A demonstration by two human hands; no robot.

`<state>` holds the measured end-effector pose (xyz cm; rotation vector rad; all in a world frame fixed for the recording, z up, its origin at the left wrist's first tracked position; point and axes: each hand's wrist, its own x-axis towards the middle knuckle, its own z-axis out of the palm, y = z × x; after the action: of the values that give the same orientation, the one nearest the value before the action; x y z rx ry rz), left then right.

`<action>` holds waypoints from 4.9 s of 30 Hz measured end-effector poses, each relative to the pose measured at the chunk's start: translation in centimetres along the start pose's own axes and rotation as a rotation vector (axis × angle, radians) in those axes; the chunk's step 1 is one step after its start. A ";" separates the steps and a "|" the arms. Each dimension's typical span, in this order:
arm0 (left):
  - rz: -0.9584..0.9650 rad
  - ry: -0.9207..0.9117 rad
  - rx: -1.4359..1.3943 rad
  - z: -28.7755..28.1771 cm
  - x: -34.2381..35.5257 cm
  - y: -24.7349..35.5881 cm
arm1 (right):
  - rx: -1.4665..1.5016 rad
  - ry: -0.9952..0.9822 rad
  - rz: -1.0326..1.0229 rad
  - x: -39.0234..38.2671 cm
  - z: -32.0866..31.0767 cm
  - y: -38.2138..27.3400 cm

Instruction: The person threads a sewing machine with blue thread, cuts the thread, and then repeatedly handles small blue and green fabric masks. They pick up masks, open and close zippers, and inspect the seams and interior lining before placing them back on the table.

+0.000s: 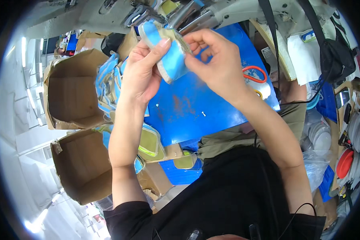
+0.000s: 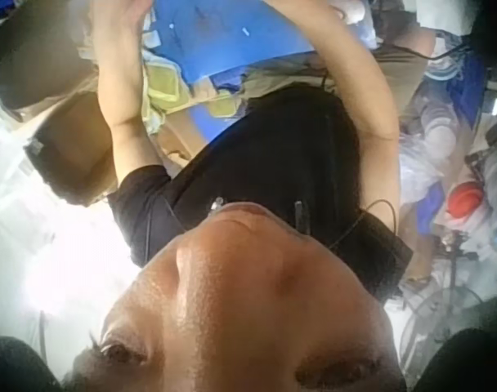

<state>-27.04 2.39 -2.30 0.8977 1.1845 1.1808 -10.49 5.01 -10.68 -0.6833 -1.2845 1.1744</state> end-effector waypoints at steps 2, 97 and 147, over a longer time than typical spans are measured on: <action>0.040 0.012 0.017 0.4 0.1 -0.3 | 0.021 -0.012 0.007 0.3 0.0 0.0; 0.080 -0.063 -0.452 0.0 -1.0 -3.1 | -0.049 -0.239 0.277 1.6 -1.2 -5.0; 0.000 0.225 -0.068 3.4 -1.3 -0.3 | -0.154 -0.142 -0.022 2.4 -1.3 -1.8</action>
<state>-23.58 1.27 -1.67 0.7268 1.3153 1.3408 -9.01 6.92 -8.47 -0.7055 -1.5097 1.1301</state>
